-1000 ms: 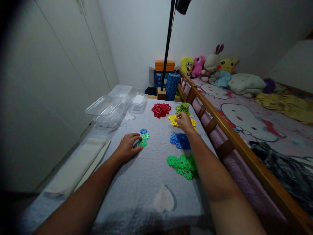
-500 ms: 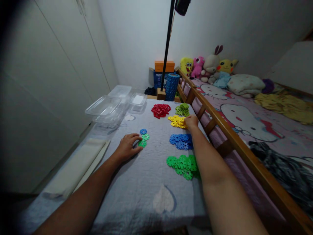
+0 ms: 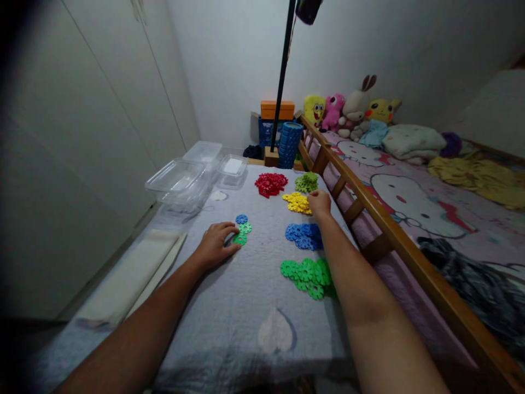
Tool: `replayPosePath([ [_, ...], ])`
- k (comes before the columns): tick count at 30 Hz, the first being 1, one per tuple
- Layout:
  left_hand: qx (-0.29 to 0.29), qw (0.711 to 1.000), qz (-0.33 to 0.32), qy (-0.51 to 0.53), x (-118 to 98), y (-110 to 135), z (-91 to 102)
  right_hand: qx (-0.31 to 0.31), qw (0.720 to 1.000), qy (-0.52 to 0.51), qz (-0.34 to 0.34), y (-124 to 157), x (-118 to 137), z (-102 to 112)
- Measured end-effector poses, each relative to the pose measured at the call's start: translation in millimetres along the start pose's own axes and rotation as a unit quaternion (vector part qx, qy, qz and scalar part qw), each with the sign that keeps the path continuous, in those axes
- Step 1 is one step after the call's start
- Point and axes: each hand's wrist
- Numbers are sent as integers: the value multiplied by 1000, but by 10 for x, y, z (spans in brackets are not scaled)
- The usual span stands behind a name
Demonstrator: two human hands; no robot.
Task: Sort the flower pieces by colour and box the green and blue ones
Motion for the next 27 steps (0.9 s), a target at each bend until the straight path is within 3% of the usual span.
replayPosePath([
  [3, 3, 1000, 2, 1, -30, -2, 30, 56, 998, -17, 14, 175, 232, -77],
  [4, 4, 1000, 5, 1, -42, -4, 40, 117, 992, -23, 34, 257, 323, -115],
  [7, 7, 1000, 13, 2, -68, -10, 58, 291, 946, 11, 144, 546, 600, -264],
  [10, 5, 1000, 14, 2, -77, -12, 59, 349, 901, 109, 233, 828, 822, -470],
  [14, 1, 1000, 13, -3, -74, -9, 54, 316, 890, 174, 280, 1077, 988, -785],
  [18, 3, 1000, 7, -3, -74, -9, 59, 267, 909, 206, 245, 1176, 1049, -1011],
  [27, 12, 1000, 14, -5, -91, -12, 70, 249, 935, 162, 194, 1169, 1055, -1083],
])
Point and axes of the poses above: each hand's wrist, its own y-axis away from the middle knuckle, its own z-axis out of the back of the hand, x = y × z, and after that the axes turned 7 degrees about -z, right-handed
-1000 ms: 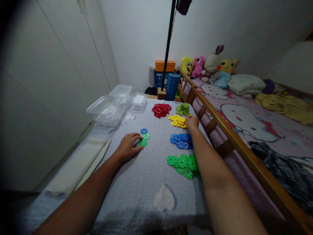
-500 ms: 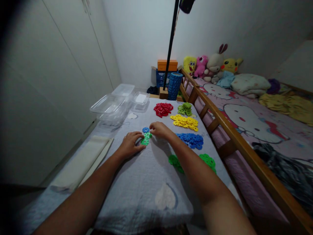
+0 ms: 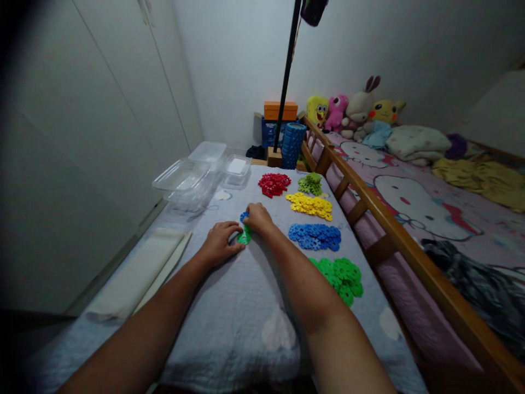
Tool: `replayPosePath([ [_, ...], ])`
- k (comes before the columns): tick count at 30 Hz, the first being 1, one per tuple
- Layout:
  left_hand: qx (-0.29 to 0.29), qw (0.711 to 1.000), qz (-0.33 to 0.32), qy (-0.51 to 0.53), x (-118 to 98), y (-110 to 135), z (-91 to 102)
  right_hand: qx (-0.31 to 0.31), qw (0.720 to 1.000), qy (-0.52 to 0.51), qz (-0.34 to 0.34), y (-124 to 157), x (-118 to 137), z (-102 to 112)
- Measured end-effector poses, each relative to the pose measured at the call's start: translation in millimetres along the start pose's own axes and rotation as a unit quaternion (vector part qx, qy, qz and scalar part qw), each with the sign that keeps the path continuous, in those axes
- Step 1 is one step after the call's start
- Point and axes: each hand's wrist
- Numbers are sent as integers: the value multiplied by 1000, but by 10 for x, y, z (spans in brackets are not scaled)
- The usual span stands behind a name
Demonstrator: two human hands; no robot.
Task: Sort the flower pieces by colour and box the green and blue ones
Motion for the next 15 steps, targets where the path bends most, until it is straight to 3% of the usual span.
replayPosePath([
  [3, -4, 1000, -5, 1, 8, -1, -6, -13, 1000, -27, 3, 3, -73, 113],
  [6, -7, 1000, -9, -2, 26, -1, -20, -36, 997, -61, -1, 56, -300, 349],
  [11, -10, 1000, -8, 1, 63, -4, -49, -77, 978, -190, -44, 361, -1039, 844],
  [15, -9, 1000, -13, -1, 87, -8, -61, -126, 965, -203, -106, 695, -1531, 1011],
])
Point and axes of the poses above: each hand's wrist, its own y-axis away from the middle knuckle, its own z-axis out of the back of the hand, x = y × z, and after that the axes turned 7 degrees about -z, right-handed
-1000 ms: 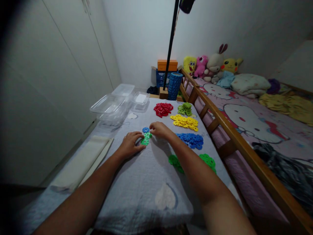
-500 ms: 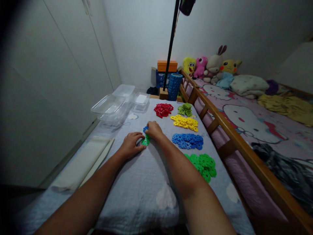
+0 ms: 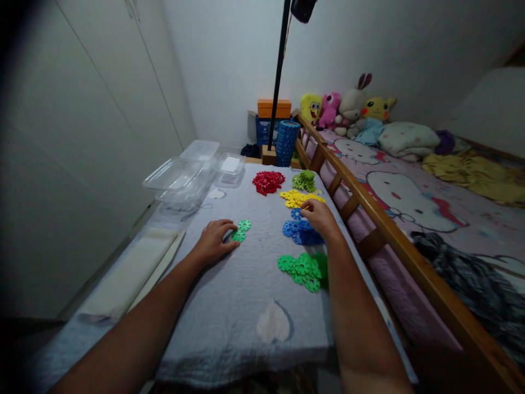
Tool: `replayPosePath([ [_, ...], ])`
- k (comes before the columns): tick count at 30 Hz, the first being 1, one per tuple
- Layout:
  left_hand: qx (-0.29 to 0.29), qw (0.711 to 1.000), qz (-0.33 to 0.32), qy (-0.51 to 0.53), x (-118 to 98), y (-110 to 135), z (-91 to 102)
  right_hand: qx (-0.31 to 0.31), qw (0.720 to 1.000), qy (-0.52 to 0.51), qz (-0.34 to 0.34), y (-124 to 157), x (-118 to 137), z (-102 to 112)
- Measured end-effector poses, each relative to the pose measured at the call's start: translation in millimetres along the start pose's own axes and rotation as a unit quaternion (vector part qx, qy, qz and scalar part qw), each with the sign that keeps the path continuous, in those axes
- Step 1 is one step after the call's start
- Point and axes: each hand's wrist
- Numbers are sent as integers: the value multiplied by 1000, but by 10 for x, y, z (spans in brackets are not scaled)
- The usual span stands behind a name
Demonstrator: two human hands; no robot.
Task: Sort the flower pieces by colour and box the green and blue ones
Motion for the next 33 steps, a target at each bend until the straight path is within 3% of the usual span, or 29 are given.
replayPosePath([
  [3, -1, 1000, -2, -3, 13, -2, -8, -5, 1000, 6, -5, 143, -162, 21],
  [7, -3, 1000, -4, -4, 26, -1, -12, -15, 999, 45, -6, 255, -202, -142],
  [12, 6, 1000, -2, 2, 27, -3, 9, -50, 987, 152, -11, 292, -158, -237],
  [18, 9, 1000, 0, 5, 31, -4, 12, -83, 952, 293, -17, 358, -91, -279],
  [24, 4, 1000, 0, 10, 27, 4, 6, -84, 944, 318, -10, 438, 128, -283],
  [28, 4, 1000, 4, 10, 15, 7, 7, -22, 951, 301, 61, 555, 461, -464],
  [33, -4, 1000, -2, 11, 17, 7, 3, 108, 936, 298, 154, 708, 797, -984],
])
Point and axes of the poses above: each hand's wrist, its own y-axis away from the middle knuckle, its own z-axis out of the back of the hand, x = y × z, and after that the axes turned 7 degrees about -z, right-handed
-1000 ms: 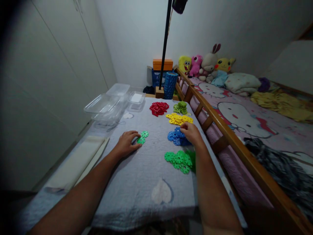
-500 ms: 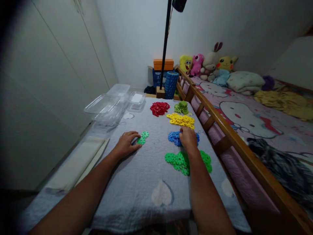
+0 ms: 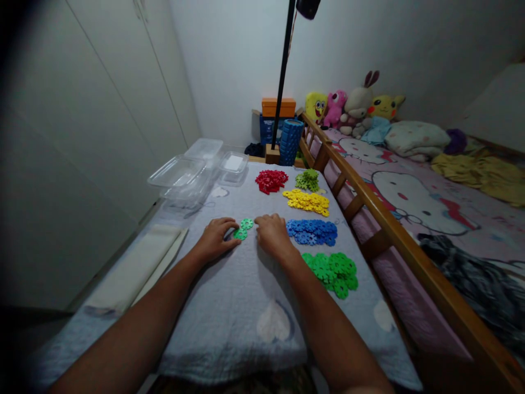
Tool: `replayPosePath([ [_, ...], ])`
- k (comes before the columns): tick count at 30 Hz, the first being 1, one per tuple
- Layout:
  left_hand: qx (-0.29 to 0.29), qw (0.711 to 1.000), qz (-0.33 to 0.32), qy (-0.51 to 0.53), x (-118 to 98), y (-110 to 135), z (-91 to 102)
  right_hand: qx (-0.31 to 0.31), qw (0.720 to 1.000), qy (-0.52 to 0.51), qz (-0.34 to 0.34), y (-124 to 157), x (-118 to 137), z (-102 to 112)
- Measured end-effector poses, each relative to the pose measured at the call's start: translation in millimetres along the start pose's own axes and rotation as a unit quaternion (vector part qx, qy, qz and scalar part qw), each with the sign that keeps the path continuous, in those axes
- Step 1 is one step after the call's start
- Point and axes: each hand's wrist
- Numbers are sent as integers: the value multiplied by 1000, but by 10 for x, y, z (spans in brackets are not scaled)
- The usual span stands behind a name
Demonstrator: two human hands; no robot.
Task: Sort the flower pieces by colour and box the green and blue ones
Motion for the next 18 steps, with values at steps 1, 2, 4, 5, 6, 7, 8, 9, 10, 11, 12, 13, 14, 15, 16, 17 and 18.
replayPosePath([
  [1, -1, 1000, -2, 0, 4, 0, -2, 8, 1000, -3, 13, -31, 79, -68],
  [2, -2, 1000, -5, 1, 9, -1, -4, 11, 1000, -8, 25, -65, 139, -135],
  [4, -4, 1000, -10, 4, 21, -2, -10, 10, 999, -19, 34, -136, 210, -253],
  [5, -4, 1000, -11, 6, 27, -2, -13, 10, 999, -22, 33, -170, 227, -300],
  [6, -4, 1000, -12, 7, 33, -3, -15, 12, 999, -24, 32, -200, 236, -337],
  [7, -3, 1000, -12, 8, 37, -3, -16, 14, 999, -23, 30, -225, 240, -364],
  [8, -1, 1000, -12, 8, 41, -4, -15, 15, 999, -20, 28, -245, 240, -381],
  [9, 2, 1000, -12, 8, 42, -6, -13, 15, 999, -15, 25, -259, 238, -389],
  [10, 5, 1000, -12, 7, 43, -7, -10, 14, 1000, -8, 20, -266, 235, -388],
  [11, 6, 1000, -11, 6, 41, -9, -5, 10, 1000, -2, 13, -269, 232, -381],
  [12, 7, 1000, -12, 4, 39, -12, 1, 7, 1000, 4, 4, -268, 228, -367],
  [13, 8, 1000, -12, 3, 36, -14, 8, 3, 1000, 8, -5, -263, 222, -349],
  [14, 8, 1000, -13, 2, 32, -16, 15, 0, 1000, 8, -12, -257, 216, -327],
  [15, 9, 1000, -15, 1, 28, -18, 23, -3, 1000, 6, -18, -249, 208, -303],
  [16, 9, 1000, -15, 0, 24, -19, 30, -5, 1000, 0, -22, -240, 198, -274],
  [17, 10, 1000, -16, -1, 20, -21, 36, -4, 1000, -10, -23, -232, 182, -242],
  [18, 11, 1000, -15, -2, 16, -22, 41, 1, 999, -24, -23, -222, 158, -204],
])
Point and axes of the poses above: each hand's wrist, its own y-axis away from the middle knuckle, its own z-axis out of the back of the hand, x = y × z, and after that the axes turned 7 degrees about -z, right-handed
